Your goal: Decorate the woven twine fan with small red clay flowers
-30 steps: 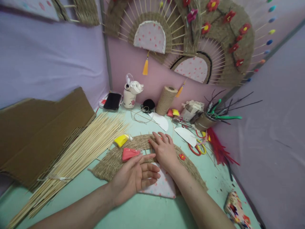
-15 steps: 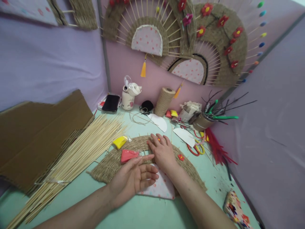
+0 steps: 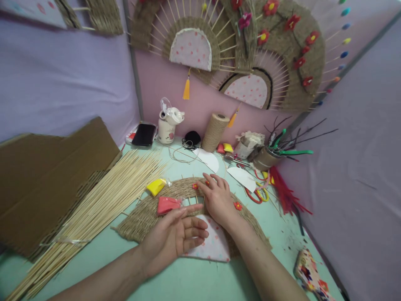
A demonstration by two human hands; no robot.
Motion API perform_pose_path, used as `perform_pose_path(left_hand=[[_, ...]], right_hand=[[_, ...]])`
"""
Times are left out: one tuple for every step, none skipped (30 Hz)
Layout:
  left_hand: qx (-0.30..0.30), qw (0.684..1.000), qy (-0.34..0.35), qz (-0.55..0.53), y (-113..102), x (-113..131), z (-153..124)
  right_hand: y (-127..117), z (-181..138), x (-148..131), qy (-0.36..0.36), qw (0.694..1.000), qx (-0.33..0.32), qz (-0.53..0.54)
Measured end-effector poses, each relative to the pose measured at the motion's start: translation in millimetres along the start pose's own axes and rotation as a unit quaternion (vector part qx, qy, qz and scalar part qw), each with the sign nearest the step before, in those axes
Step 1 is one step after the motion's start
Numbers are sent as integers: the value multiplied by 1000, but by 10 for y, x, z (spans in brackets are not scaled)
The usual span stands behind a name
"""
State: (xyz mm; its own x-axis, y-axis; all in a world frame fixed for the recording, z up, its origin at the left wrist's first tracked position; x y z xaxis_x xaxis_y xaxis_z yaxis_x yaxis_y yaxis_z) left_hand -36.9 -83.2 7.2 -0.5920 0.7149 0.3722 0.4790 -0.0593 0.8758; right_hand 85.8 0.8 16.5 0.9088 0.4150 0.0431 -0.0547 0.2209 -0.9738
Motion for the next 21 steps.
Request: perform_pose_path(left_hand=[[-1,1000,2,0,-6,-2,4],[-2,1000,2,0,-12,-5,8],[-1,1000,3,1,-18,-6,10],[-1,1000,3,1,-24,-8,11],[-1,1000,3,0,-27,-7,9],[-2,1000,4,-1,-27,-6,6],[-2,1000,4,-1,-26,-5,2],[-3,1000,3,-1,-23,-4,-2],[-3,1000,3,-2,-19,-3,-6],[-2,1000,3,-2,-15,-1,-9],[-1,1000,2,-3,-10,1,-11],[0,1000,3,-3,-7,3,-12],[2,1000,3,-3,-4,6,-12],[4,1000,4,-3,-3,9,-12],[6,1000,5,-4,-2,12,-12],[7,1000,5,-4,-2,14,-12],[7,1000,6,-5,-2,16,-13],[7,1000,6,-6,-2,17,-13],[7,1000,5,-6,-2,16,-12],[6,1000,5,-7,-3,14,-12],[5,1000,4,-6,-3,10,-10]], right_hand=[[4,2,-30,-5,1000,-10,-1],[7,6,-53,-7,1000,-18,-2],[11,11,-70,-7,1000,-27,-4],[16,18,-80,-6,999,-34,-7],[22,24,-84,-4,999,-41,-11],[27,29,-84,-3,999,-46,-13],[33,32,-82,-2,999,-50,-15],[40,33,-80,-2,998,-53,-16],[48,32,-78,-2,998,-54,-17],[57,29,-76,-2,998,-55,-18],[66,25,-76,-2,998,-55,-18],[74,20,-77,-2,998,-54,-18],[79,16,-81,-4,999,-52,-17],[80,14,-85,-5,999,-48,-15],[74,14,-85,-4,999,-41,-11],[62,15,-80,1,999,-32,-6],[43,19,-68,9,1000,-21,-1],[20,23,-53,18,1000,-10,2],[-1,27,-37,26,1000,0,5],[-18,30,-24,33,999,6,5],[-27,33,-16,35,999,7,5]])
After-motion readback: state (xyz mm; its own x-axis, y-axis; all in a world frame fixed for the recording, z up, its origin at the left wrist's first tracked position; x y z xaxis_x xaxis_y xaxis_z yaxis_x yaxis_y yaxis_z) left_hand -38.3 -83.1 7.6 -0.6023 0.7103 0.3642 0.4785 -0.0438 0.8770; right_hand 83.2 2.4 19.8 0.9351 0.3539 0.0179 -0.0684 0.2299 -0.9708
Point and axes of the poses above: each hand's wrist, its own z-axis towards the middle knuckle, its own y-axis out of the palm, x = y × z, the point moved 6 cm from there along z, towards the middle knuckle, and after that the axes turned 2 degrees about -x, right-handed, at the moved point
